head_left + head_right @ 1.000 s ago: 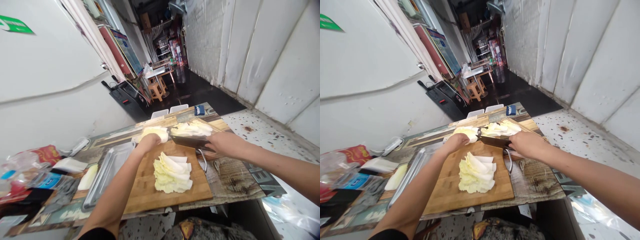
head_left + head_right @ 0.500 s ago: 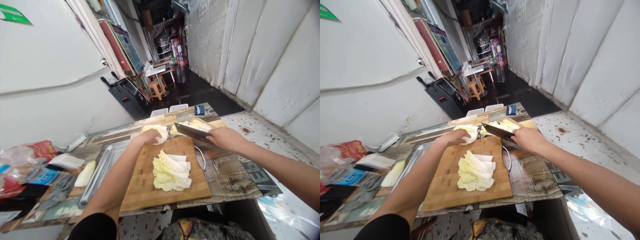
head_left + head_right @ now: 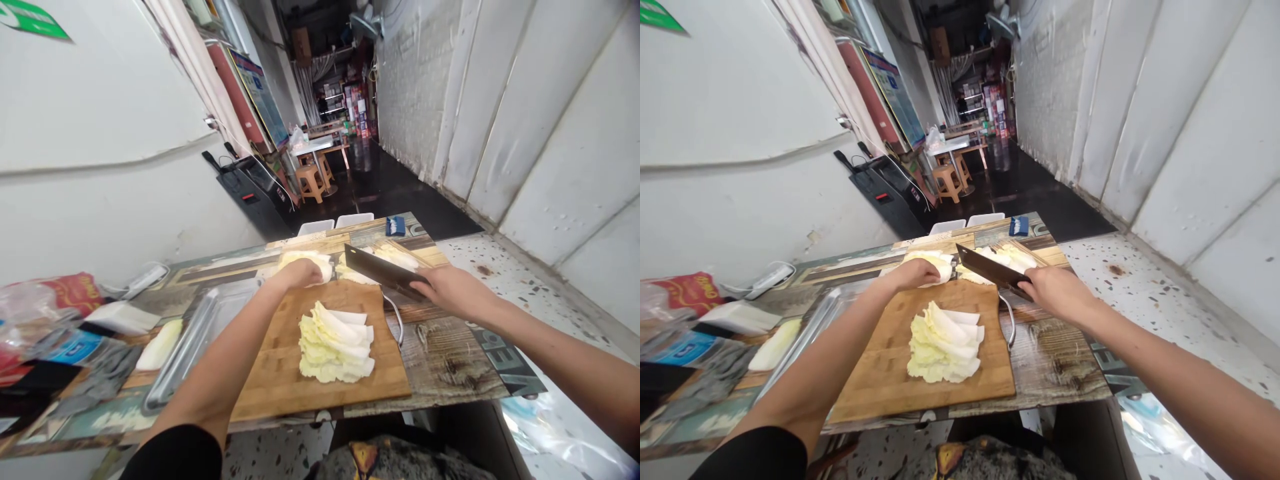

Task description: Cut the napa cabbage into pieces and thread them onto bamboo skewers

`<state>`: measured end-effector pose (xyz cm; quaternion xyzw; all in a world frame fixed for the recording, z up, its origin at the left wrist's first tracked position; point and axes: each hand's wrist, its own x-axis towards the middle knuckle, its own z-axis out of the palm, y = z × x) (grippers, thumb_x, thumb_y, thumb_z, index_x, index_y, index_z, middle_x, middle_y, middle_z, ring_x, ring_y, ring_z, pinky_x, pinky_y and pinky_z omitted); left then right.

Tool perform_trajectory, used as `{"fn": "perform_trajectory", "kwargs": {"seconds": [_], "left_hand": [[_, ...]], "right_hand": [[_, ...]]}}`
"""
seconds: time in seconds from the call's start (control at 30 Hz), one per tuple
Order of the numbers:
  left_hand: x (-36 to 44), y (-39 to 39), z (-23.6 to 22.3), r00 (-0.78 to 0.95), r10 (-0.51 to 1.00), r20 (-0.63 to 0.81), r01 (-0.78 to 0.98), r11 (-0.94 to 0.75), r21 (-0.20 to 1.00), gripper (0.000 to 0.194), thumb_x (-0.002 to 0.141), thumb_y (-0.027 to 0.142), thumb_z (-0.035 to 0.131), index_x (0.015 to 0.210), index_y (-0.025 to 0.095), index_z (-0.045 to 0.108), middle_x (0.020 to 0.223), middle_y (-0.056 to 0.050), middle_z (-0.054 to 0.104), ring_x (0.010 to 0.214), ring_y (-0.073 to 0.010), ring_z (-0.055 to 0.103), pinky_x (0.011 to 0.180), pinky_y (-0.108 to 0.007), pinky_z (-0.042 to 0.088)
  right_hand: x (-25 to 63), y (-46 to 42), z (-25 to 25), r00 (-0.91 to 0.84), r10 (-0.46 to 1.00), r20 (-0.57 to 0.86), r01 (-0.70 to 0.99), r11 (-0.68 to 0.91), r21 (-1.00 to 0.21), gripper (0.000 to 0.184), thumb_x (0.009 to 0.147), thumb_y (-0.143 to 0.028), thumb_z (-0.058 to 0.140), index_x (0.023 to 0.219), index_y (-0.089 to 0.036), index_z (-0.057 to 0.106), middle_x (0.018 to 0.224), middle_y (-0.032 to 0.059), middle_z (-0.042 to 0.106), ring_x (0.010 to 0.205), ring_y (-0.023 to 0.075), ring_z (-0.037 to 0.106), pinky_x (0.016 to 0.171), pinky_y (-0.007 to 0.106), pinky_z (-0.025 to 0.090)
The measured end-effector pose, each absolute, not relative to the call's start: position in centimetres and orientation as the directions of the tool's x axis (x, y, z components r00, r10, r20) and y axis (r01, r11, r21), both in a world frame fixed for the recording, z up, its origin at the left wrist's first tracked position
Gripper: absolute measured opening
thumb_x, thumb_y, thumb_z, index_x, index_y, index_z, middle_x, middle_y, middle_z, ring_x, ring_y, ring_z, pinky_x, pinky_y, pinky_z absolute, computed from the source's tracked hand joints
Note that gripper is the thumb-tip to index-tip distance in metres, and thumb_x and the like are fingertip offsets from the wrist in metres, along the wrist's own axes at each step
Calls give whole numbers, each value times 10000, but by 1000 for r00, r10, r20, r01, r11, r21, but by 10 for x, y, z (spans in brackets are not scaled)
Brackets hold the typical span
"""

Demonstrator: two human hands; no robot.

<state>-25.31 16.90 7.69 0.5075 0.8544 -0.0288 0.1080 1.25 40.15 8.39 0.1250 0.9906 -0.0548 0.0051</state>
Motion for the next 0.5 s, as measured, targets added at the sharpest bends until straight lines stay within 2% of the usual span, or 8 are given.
{"fn": "perform_trajectory", "kwargs": {"seconds": [0.17, 0.3, 0.4, 0.5], "left_hand": [[-247, 173, 73, -543, 819, -184, 834, 552, -5, 275, 774, 318, 532, 625, 150, 690, 689, -75, 686, 650, -181, 571, 603, -259, 362], [-248, 175, 75, -609, 788, -86, 792, 611, -4, 290, 779, 265, 497, 558, 150, 646, 637, -68, 668, 623, -174, 569, 587, -255, 360], [-251, 170, 86, -638, 769, 47, 770, 638, 8, 320, 833, 279, 457, 621, 151, 660, 675, -71, 679, 646, -181, 587, 602, -259, 380], [-247, 166, 101, -631, 740, 233, 761, 649, 2, 376, 925, 283, 353, 819, 131, 680, 872, -115, 703, 804, -213, 618, 713, -286, 418]], "right_hand": [[17, 401, 81, -971, 236, -26, 237, 962, -135, 388, 969, -389, 372, 1102, -153, 651, 931, 130, 720, 865, 265, 672, 675, 307, 444], [16, 399, 82, -975, 211, -74, 219, 966, -136, 374, 959, -375, 384, 1066, -160, 670, 932, 128, 722, 856, 263, 673, 673, 307, 441], [10, 401, 81, -977, 189, -98, 200, 973, -112, 368, 953, -373, 392, 1006, -149, 680, 938, 142, 721, 850, 268, 676, 664, 313, 437], [2, 407, 78, -974, 205, -100, 213, 974, -78, 371, 947, -383, 402, 954, -137, 681, 931, 156, 717, 855, 277, 679, 660, 314, 436]]}}
